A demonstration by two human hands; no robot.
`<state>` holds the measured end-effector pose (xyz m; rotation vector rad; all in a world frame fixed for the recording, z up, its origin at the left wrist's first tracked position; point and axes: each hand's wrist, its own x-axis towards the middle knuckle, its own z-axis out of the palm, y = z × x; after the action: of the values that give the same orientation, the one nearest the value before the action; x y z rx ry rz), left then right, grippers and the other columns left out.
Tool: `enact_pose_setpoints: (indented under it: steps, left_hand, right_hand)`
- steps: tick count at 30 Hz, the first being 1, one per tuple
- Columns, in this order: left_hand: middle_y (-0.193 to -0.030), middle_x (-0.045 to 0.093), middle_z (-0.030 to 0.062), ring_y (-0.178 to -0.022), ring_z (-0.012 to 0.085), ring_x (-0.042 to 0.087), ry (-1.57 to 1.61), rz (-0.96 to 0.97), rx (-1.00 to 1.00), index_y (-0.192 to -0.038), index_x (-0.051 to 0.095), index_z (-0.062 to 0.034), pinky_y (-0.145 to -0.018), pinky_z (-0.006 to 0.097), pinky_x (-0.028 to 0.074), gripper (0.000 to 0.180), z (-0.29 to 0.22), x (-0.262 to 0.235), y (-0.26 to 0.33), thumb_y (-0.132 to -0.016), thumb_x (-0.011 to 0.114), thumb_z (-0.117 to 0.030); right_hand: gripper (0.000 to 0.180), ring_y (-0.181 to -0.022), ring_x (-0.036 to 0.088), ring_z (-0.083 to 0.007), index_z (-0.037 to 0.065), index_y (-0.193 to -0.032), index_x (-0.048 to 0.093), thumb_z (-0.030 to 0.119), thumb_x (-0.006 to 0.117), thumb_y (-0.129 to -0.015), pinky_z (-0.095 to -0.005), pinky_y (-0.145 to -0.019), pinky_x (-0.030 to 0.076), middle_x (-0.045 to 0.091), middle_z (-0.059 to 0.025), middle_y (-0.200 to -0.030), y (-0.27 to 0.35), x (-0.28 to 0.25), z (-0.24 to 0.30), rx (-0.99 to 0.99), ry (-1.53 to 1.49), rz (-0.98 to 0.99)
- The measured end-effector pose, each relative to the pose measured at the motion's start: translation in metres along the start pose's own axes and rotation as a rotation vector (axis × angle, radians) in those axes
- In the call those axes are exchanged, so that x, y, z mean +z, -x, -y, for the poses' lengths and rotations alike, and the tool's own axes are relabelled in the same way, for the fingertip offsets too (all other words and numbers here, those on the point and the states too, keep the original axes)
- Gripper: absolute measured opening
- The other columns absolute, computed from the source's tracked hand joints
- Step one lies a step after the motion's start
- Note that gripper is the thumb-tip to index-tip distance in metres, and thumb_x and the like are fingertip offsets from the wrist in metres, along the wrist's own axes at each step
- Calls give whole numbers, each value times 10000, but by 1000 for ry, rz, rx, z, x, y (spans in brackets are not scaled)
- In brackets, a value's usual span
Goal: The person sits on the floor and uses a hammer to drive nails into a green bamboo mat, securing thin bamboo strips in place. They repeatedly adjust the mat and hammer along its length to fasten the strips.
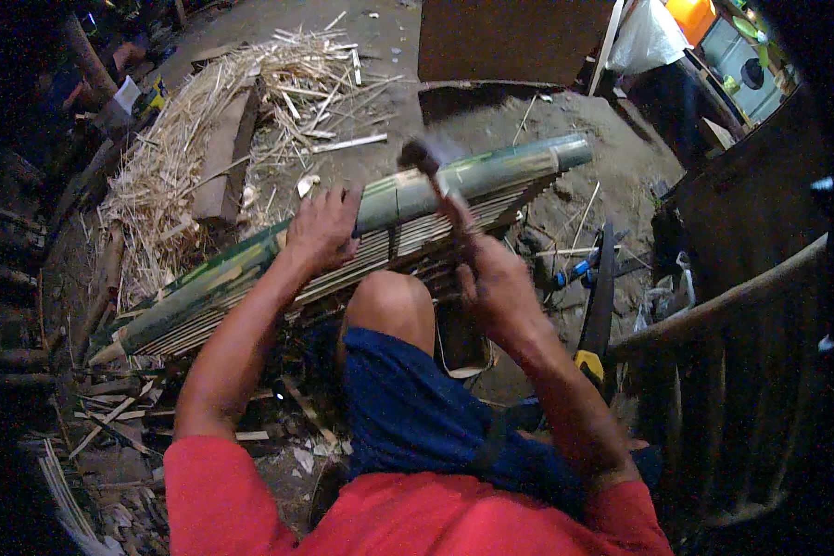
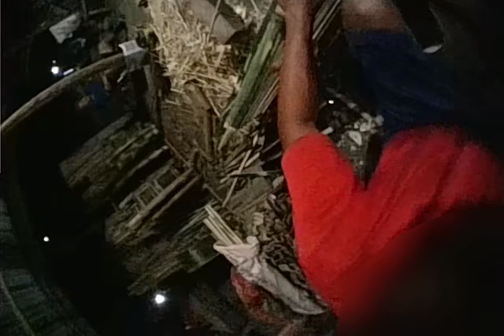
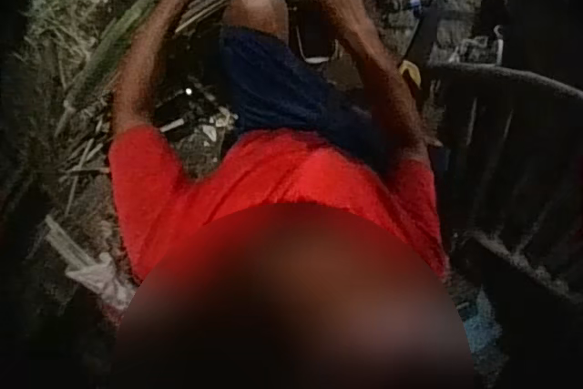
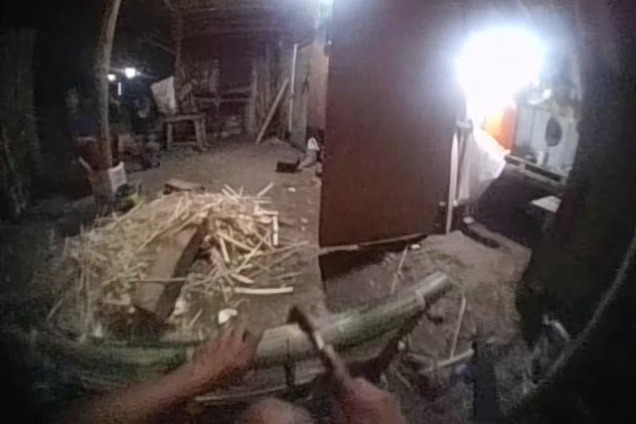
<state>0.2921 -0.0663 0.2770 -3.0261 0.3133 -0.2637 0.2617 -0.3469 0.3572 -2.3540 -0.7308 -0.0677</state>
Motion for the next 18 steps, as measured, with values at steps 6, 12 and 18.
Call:
enact_pose_setpoints:
  steps: [6,12,18]
  left_hand:
    - [-1144,532,184,-1058,363,570,23,28,27,-1405,361,-48,-861,483,475,870,2,-1,0,-685,807,-248]
    - [-1104,537,181,-1029,346,575,-5,-28,42,-1400,362,-42,-835,481,476,857,5,3,1,-696,801,-254]
    - [-1103,542,172,-1032,340,575,44,-38,48,-1412,371,-44,-844,467,476,862,3,-4,2,-707,804,-286]
  right_hand:
    - [704,-876,642,-294,194,-1567,241,-1,494,-939,-399,-794,519,637,-142,-1189,4,9,-14,211,-19,94]
    - [698,-963,633,-350,102,-1548,248,-1,526,-916,-435,-809,517,643,-173,-1139,-5,1,-16,-87,-63,-110]
    - [753,-885,640,-397,190,-1563,219,-15,511,-900,-453,-811,514,648,-224,-1055,-11,8,-11,132,154,249]
